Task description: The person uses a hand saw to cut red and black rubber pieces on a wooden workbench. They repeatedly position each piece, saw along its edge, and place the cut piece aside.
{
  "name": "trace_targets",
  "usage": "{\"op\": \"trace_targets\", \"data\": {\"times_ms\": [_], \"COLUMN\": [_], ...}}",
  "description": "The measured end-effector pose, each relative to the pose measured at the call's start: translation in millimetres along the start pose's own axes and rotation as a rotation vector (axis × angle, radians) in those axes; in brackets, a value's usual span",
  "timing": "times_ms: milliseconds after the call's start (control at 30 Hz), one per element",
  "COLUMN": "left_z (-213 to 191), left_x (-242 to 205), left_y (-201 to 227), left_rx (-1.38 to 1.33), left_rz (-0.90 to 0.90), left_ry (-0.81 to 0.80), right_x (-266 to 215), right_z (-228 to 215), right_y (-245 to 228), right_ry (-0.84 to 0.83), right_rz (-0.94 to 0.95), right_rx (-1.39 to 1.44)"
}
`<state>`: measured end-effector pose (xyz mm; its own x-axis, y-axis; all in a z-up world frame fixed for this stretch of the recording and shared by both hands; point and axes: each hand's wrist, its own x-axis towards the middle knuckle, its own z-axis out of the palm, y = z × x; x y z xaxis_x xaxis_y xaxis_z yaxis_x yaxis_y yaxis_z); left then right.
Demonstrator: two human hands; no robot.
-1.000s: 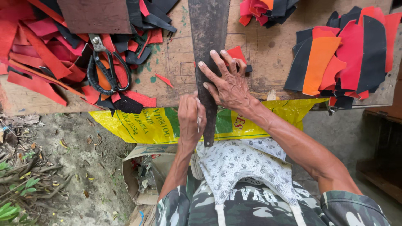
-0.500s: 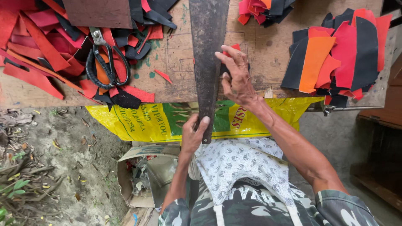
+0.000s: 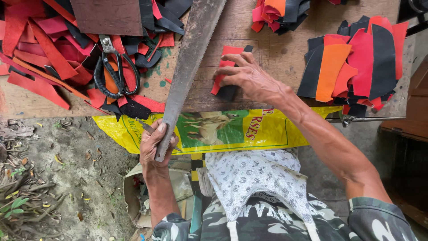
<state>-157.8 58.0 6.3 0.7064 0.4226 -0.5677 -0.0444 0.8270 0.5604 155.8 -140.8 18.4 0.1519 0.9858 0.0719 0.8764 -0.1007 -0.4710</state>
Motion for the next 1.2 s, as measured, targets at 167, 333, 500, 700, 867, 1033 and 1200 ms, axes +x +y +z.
{"op": "trace_targets", "data": {"times_ms": [167,333,500,700,867,1033,1200], "left_z": [-3,7,17,36,32,21,26], "left_x": [-2,2,-3,3,16,14,16], "left_y": [-3,-1,-16,-92,-130,-131,-133], "left_rx": [-0.067,-0.110,-0.013,0.238,0.373,0.563,0.566], "left_rz": [-0.022,-0.050,-0.032,-0.040,0.062,0.069,0.062], "left_ry": [0.016,-0.146,-0.111,-0.129,-0.211,-0.192,-0.215], "right_x": [-45,-68,-47,-45,-50,-53,-53], "right_z": [21,32,28,27,35,43,45], "right_y": [-5,-28,-25,-19,-16,-7,-7], "right_ry": [0.511,0.362,0.247,0.268,0.301,0.357,0.359], "right_rz": [0.411,0.429,0.343,0.283,0.314,0.266,0.341], "right_rx": [0.397,0.255,0.122,0.136,0.173,0.186,0.252]}}
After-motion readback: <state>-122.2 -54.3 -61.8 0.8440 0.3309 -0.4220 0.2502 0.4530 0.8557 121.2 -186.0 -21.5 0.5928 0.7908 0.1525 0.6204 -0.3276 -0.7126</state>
